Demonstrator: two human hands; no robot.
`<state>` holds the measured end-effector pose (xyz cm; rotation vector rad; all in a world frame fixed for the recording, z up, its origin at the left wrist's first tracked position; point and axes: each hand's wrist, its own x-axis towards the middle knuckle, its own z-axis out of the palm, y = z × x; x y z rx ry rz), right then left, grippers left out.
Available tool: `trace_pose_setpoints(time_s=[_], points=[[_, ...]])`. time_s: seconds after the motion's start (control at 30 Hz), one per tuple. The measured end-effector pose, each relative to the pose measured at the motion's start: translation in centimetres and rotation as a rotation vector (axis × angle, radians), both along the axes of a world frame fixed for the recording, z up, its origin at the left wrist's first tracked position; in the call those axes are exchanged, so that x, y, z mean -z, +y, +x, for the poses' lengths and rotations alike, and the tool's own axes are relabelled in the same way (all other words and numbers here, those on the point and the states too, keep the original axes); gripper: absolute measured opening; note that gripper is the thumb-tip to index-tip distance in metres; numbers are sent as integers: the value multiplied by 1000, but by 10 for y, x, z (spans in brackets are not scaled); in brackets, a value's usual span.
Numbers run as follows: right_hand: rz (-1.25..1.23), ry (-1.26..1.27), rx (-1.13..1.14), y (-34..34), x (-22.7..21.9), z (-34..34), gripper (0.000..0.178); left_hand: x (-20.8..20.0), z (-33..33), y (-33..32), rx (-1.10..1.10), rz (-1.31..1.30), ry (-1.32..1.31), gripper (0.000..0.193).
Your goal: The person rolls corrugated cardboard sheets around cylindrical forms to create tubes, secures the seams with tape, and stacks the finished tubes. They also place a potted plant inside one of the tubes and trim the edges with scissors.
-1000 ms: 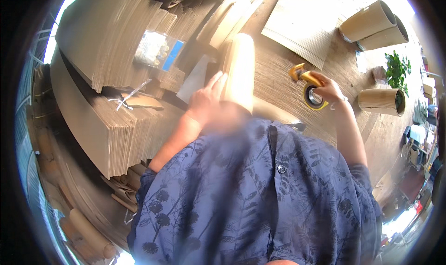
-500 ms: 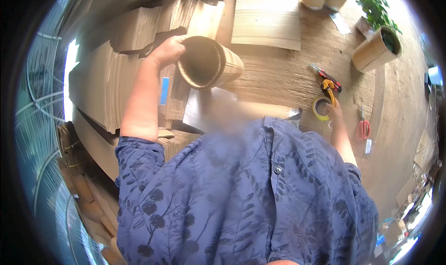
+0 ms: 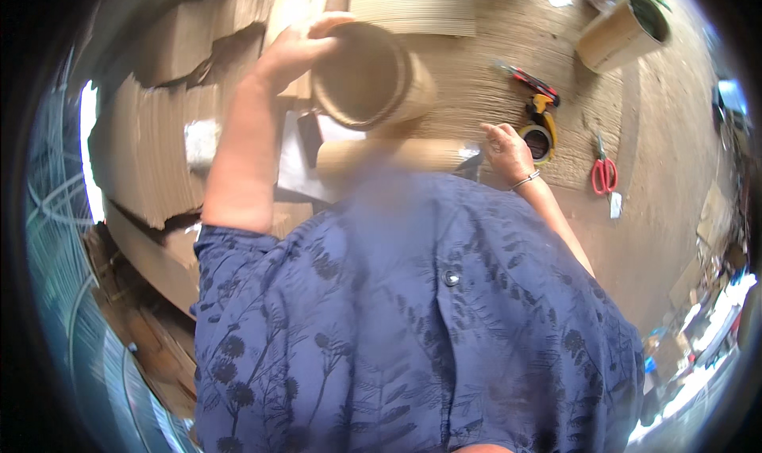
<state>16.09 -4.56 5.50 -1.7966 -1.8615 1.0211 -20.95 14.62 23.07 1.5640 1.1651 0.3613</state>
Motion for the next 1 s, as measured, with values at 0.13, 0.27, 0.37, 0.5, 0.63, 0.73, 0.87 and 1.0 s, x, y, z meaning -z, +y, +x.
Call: trace_pose_setpoints(time_s=[0.13, 0.27, 0.37, 0.5, 0.63, 0.73, 0.87, 1.0], points=[[44, -36, -132, 17, -4, -35, 35, -6, -11, -35, -217, 155, -145, 61], [78, -52, -139, 32, -25, -46, 28, 43, -77, -103, -679, 13, -94, 52], [340, 110, 4, 40, -36, -45, 25, 147, -147, -204, -703, -239, 349, 49], [638, 150, 66, 40, -108, -50, 34, 249, -138, -298, -771, -508, 262, 65], [838, 23, -280, 28, -180, -74, 45, 263, -98, -288, -948, -451, 1, 69], [726, -104, -506, 39, -210, -103, 42, 205, -71, -262, -929, -307, -104, 54], [643, -168, -429, 57, -191, -97, 31, 95, -10, -219, -438, 161, -100, 28], [680, -19, -346, 86, -193, -74, 7, 32, 38, -212, -217, 749, -29, 15]])
